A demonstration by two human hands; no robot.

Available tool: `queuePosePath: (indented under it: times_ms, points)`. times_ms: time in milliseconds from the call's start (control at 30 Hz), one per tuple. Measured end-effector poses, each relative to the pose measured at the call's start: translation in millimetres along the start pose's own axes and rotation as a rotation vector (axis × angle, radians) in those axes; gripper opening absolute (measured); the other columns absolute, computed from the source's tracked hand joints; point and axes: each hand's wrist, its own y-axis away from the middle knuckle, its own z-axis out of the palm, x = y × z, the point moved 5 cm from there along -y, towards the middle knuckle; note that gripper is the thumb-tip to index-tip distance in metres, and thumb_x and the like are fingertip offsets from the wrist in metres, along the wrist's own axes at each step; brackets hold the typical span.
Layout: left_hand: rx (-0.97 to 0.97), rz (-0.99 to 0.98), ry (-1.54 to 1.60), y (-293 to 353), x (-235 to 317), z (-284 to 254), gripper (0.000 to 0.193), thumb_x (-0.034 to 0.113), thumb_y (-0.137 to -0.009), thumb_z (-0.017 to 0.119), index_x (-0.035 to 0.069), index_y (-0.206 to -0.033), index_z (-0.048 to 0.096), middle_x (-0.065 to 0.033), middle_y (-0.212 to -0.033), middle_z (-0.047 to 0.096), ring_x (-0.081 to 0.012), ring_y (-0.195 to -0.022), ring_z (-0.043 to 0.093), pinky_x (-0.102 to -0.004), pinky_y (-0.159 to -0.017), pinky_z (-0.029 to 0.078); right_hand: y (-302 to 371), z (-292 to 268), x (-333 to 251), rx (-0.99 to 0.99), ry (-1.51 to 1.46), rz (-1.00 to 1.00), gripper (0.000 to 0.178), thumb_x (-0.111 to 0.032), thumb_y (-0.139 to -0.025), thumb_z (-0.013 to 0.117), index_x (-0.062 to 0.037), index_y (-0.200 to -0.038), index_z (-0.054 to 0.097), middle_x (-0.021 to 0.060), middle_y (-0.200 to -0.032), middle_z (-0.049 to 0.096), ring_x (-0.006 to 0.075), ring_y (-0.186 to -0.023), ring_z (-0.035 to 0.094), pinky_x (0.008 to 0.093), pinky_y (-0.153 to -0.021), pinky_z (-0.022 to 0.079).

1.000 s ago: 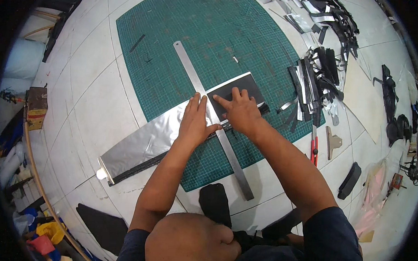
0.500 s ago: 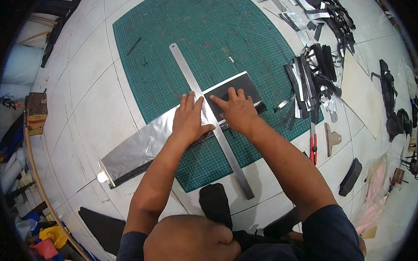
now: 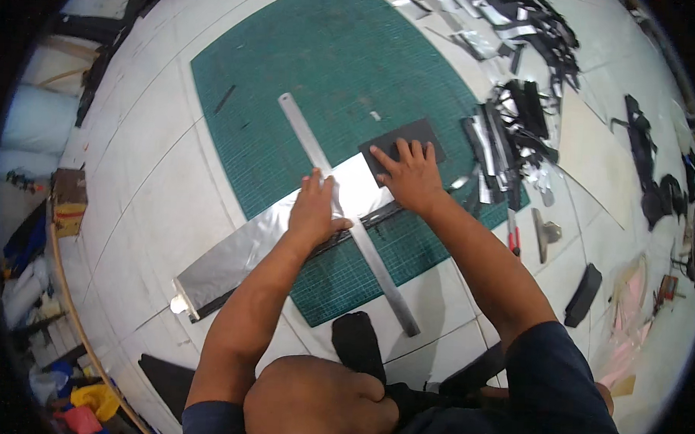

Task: Cutting rectangular pieces of black and silver synthetic fabric using a utility knife and metal ruler on a cutting mat.

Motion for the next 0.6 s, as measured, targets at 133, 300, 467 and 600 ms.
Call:
queuePosePath:
  times_ms: [133,300,467,600]
  points:
    - [-0.025,-0.093,0.027,13.5,-24.4,-10.8,0.101,0.034,-0.064,0.092,0.001,-0.143,0.038,-0.0291,-0.155,0.026,-0.0464,-0.144,0.026,-0.0473,-0.117,0.031,27.7,-38.4,30.0,0.226,-0.387,0.235,0.052,-0.031,-0.089,0.069,-0.0137,-0.135,0.055,0.0176,-0.123,0.056,0.0349,-0.115,0.053,0.0505,-0.098,0.041]
    - [-0.095,-0.133,0.006,4.4,-13.9,-13.4,0.106,0.033,-0.066,0.091,0.003,-0.148,0.03,-0.025,-0.158,0.023,-0.0433,-0.146,0.024,-0.047,-0.118,0.03,189.8,-6.7,128.8,0.214,-0.338,0.947,0.057,-0.033,-0.082,0.077,0.0011,-0.123,0.056,0.0235,-0.118,0.058,0.0394,-0.11,0.056,0.0481,-0.096,0.044]
    - [-0.049,-0.065,-0.02,-1.5,-8.3,-7.0,0.12,0.04,-0.064,0.09,-0.003,-0.151,0.02,-0.0248,-0.157,0.024,-0.0426,-0.145,0.025,-0.0444,-0.118,0.031,273.3,15.6,133.0,0.094,-0.289,1.003,0.046,-0.032,-0.089,0.071,0.0009,-0.117,0.055,0.0238,-0.111,0.06,0.0355,-0.103,0.059,0.0463,-0.088,0.047]
    - [-0.023,-0.056,-0.076,-1.4,-4.1,-10.6,0.119,0.041,-0.062,0.091,-0.007,-0.147,0.024,-0.0241,-0.151,0.033,-0.0409,-0.139,0.035,-0.0419,-0.115,0.036,269.9,11.4,128.8,0.397,-0.673,1.044,0.035,-0.026,-0.095,0.065,-0.001,-0.11,0.046,0.019,-0.09,0.061,0.0297,-0.079,0.064,0.0422,-0.072,0.049]
